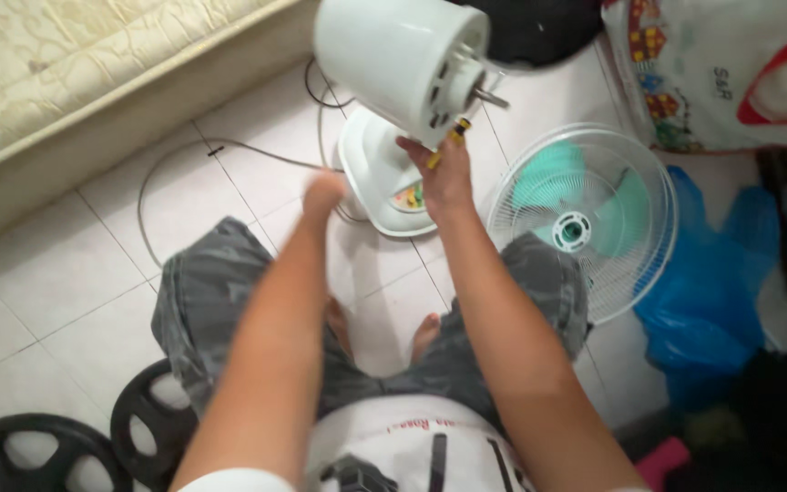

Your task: The person assembles a white pedestal fan by attaching the motor housing to the base, securing it with a screwdriver, and then attaching the front grill and fan blades.

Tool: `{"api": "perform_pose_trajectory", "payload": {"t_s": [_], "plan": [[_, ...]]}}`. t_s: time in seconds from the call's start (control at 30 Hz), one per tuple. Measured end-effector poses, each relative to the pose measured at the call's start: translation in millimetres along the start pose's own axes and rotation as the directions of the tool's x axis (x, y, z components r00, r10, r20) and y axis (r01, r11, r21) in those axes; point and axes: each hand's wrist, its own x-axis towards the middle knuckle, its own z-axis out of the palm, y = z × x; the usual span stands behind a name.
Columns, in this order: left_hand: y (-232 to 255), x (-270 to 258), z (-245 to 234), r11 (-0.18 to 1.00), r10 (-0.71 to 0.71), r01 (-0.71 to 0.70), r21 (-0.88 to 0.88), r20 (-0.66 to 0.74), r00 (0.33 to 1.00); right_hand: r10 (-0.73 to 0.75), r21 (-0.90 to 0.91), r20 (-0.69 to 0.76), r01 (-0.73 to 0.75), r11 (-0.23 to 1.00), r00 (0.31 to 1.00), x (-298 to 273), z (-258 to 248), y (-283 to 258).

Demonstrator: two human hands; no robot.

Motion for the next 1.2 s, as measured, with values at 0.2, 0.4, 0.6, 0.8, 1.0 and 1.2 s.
{"api": "perform_pose_trajectory", "payload": {"t_s": [0.2,0.4,0.6,0.8,1.0,1.2], "plan": [[-38,-54,107,0.865,0.277,-0.32,0.387,0.163,0.947,0.028,-0.092,-0.073,-0.034,0.995,0.997,9,-6,-9],[-73,-66,93,0.788,-0.236,-0.018,0.616,0.33,0.914,-0.017,-0.07,-0.055,0.013,0.997,0.998,17,-20,-10],[-14,-66,11,0.919,-0.044,-0.006,0.395,0.116,0.992,-0.007,-0.101,-0.124,-0.006,0.995,0.992,30,-30,-5],[91,-94,-59,0.746,0.535,-0.608,-0.271,-0.301,0.79,0.035,-0.081,-0.394,-0.072,0.994,0.918,9,-27,-16],[155,-199,-65,0.49,0.618,-0.404,-0.773,-0.019,0.786,-0.123,-0.469,-0.23,0.001,0.883,0.965,-78,-6,-74],[187,-266,-56,0.331,0.779,-0.367,-0.869,0.032,0.627,-0.294,-0.895,0.334,0.4,0.2,0.896,-180,-6,-143]]}}
